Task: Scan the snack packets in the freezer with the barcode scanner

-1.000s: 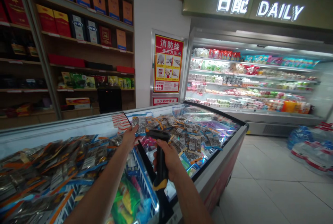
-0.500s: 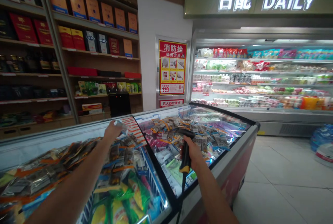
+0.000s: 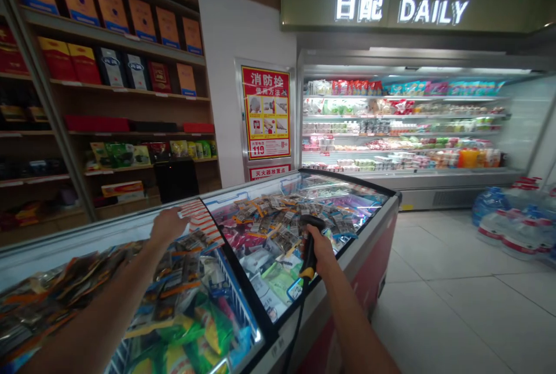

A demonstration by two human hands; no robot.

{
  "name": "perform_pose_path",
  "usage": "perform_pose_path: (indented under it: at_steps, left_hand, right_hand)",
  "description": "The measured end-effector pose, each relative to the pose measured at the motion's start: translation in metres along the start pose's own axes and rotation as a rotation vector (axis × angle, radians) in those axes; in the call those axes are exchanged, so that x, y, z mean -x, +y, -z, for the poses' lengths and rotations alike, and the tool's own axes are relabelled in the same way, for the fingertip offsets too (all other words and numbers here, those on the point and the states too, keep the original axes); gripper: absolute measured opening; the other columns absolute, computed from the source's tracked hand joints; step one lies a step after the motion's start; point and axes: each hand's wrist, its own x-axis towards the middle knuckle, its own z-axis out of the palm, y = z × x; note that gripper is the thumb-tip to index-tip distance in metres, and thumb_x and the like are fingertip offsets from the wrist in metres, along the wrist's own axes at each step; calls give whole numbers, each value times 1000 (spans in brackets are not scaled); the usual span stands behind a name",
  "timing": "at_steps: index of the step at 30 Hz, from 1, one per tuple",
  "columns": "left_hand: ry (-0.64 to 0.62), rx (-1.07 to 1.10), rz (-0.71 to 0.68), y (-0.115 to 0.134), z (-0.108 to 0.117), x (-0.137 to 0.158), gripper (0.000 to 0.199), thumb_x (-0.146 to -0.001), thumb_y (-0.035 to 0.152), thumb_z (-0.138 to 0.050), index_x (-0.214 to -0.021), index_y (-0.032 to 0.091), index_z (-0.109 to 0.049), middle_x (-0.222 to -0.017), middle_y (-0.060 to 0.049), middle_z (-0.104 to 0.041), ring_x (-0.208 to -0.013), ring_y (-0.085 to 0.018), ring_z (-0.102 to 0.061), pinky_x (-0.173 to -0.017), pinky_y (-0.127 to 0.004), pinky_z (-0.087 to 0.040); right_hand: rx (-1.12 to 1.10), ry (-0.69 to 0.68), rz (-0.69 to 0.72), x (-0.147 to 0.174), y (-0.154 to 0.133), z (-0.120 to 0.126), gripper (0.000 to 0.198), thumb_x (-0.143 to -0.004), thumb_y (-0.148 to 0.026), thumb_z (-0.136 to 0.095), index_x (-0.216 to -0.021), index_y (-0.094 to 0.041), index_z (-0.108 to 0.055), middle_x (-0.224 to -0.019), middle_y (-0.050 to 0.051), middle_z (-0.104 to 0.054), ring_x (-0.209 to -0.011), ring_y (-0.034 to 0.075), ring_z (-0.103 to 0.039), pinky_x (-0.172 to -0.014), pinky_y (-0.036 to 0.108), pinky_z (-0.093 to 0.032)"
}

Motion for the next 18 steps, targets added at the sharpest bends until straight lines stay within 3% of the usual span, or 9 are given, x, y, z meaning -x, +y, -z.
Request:
perform_pose_path:
  at_steps: [3, 6, 8, 9, 13, 18]
  left_hand:
    - [-173, 84, -63, 43, -43, 36, 17, -52, 15, -64, -66, 17, -53, -89, -14, -62, -103, -34, -50, -90, -39, -32]
    - [-498, -106, -134, 75, -90, 83, 22, -67, 28, -54, -85, 16, -57, -98, -13, -63, -97, -28, -55, -81, -35, -39]
    - [-637, -209, -127, 90, -117, 114, 34, -71, 37, -50, -96, 14, -56, -104, -14, -61, -97, -26, -55, -77, -33, -40]
    - [-658, -238, -129, 95, -128, 127, 40, -72, 41, -48, -100, 14, -54, -106, -15, -60, -97, -27, -55, -76, -34, -40]
    - [-453, -276, -147, 109, -155, 161, 64, -65, 49, -55, -116, 12, -45, -112, -19, -56, -109, -32, -46, -84, -41, -35]
    - [-448, -136, -82, 111, -174, 159, 73, -60, 30, -64, -125, 14, -34, -109, -17, -58, -104, -31, -50, -82, -42, -35]
  right_hand:
    - [-26, 23, -2, 0, 2, 5, 22, -69, -37, -58, -65, -17, -49, -43, -3, -51, -35, 10, -48, -34, 22, -39]
    - [-63, 32, 4, -2, 5, 10, 22, -69, -37, -57, -64, -18, -48, -43, -3, -51, -34, 11, -47, -33, 23, -39]
    - [-93, 22, -1, -5, 8, 11, 22, -70, -37, -56, -63, -18, -48, -43, -3, -51, -34, 10, -47, -33, 22, -38]
    - [-107, 15, -4, -6, 10, 12, 22, -70, -37, -56, -63, -18, -48, -43, -3, -51, -34, 10, -47, -33, 22, -38]
    - [-150, -21, -8, -11, 17, 13, 22, -70, -39, -56, -65, -17, -50, -44, -3, -52, -35, 10, -48, -34, 21, -39]
    - [-265, -130, 14, -15, 27, 11, 25, -68, -41, -57, -72, -17, -53, -49, -3, -55, -39, 9, -49, -35, 20, -39]
